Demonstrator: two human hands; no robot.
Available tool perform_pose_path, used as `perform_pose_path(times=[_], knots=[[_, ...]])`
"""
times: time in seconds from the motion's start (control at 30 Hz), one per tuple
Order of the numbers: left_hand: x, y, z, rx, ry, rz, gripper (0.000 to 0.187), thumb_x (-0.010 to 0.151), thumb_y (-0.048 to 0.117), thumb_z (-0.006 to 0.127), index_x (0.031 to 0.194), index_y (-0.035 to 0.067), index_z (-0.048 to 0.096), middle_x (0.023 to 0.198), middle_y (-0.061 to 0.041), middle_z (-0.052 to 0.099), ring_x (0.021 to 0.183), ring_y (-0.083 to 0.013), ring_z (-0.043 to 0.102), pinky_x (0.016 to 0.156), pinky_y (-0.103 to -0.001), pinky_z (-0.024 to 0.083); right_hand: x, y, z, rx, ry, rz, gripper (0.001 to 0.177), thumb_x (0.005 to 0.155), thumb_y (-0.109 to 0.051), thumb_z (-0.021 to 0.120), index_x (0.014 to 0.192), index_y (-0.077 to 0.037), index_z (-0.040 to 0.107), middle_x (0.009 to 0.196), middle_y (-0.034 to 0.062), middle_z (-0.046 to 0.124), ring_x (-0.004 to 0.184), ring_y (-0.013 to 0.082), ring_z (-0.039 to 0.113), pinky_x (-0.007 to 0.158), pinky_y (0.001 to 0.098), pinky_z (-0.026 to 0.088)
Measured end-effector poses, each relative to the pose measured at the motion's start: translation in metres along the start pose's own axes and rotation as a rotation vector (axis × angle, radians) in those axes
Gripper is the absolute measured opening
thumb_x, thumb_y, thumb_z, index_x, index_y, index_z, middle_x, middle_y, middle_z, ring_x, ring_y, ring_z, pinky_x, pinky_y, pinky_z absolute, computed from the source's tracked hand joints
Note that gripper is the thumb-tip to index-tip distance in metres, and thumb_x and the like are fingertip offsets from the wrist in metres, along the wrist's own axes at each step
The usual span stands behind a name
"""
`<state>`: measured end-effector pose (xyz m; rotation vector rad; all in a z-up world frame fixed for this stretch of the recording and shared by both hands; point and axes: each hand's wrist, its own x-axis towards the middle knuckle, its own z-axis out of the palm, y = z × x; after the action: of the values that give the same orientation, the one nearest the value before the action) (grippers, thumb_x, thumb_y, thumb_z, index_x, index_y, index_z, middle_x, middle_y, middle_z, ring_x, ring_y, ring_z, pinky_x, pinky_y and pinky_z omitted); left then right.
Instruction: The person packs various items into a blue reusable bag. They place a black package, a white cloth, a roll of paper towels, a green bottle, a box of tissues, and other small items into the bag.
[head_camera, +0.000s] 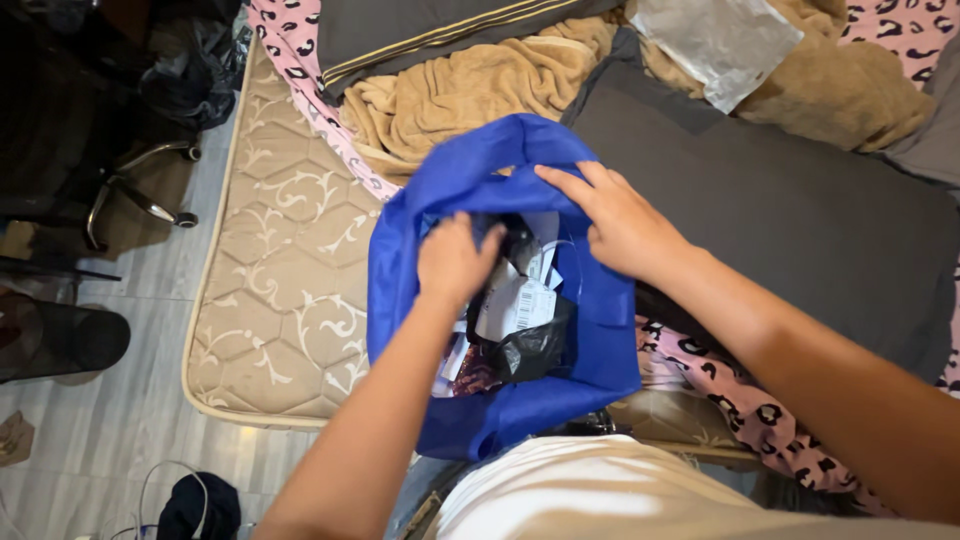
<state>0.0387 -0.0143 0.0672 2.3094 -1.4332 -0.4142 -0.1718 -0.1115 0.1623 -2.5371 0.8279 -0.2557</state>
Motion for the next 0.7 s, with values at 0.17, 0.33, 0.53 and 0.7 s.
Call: perform_pose_path(times=[0.17,0.33,0.53,0.7], knots=[[0.045,-0.025,-0.005,-0.230,0.224,0.060,0.054,0.088,0.049,0.064,0.115,0.002,0.070,0.110,-0.031,0.069,0.103,-0.0485,0.064,0.087,-0.053,0.052,0.001,0.004,-0.012,-0.003,-0.022,-0.019,0.102,0.067,0.018,0.056,0.156,-0.028,0.037,0.137,0.0188,0.049,0.122,0.0428,0.049,0.102,0.0459,0.045],[0.071,-0.027,-0.005,-0.200,0.097,-0.138,0.053,0.092,0.050,0.060,0.116,0.004,0.072,0.114,-0.028,0.070,0.110,-0.0446,0.066,0.096,-0.049,0.052,0.009,0.010,-0.019,-0.015,-0.002,-0.123,0.099,0.068,0.016,0.055,0.156,-0.025,0.039,0.136,0.0201,0.051,0.124,0.0426,0.048,0.103,0.0456,0.044],[0.061,0.000,-0.011,-0.217,-0.057,-0.082,0.056,0.076,0.054,0.067,0.115,0.014,0.073,0.112,-0.023,0.070,0.108,-0.0406,0.066,0.091,-0.046,0.052,0.017,0.026,-0.023,0.332,0.233,-0.338,0.043,0.086,0.006,0.059,0.127,-0.006,0.066,0.117,0.0150,0.073,0.110,0.0332,0.067,0.099,0.0408,0.051],[0.053,0.011,-0.002,-0.203,-0.123,-0.064,0.057,0.079,0.058,0.066,0.113,0.014,0.075,0.115,-0.020,0.073,0.112,-0.0362,0.069,0.096,-0.041,0.054,0.036,0.092,-0.014,0.919,0.395,-0.104,0.014,0.105,-0.004,0.057,0.102,0.000,0.070,0.097,0.0061,0.075,0.086,0.0158,0.074,0.085,0.0305,0.059]])
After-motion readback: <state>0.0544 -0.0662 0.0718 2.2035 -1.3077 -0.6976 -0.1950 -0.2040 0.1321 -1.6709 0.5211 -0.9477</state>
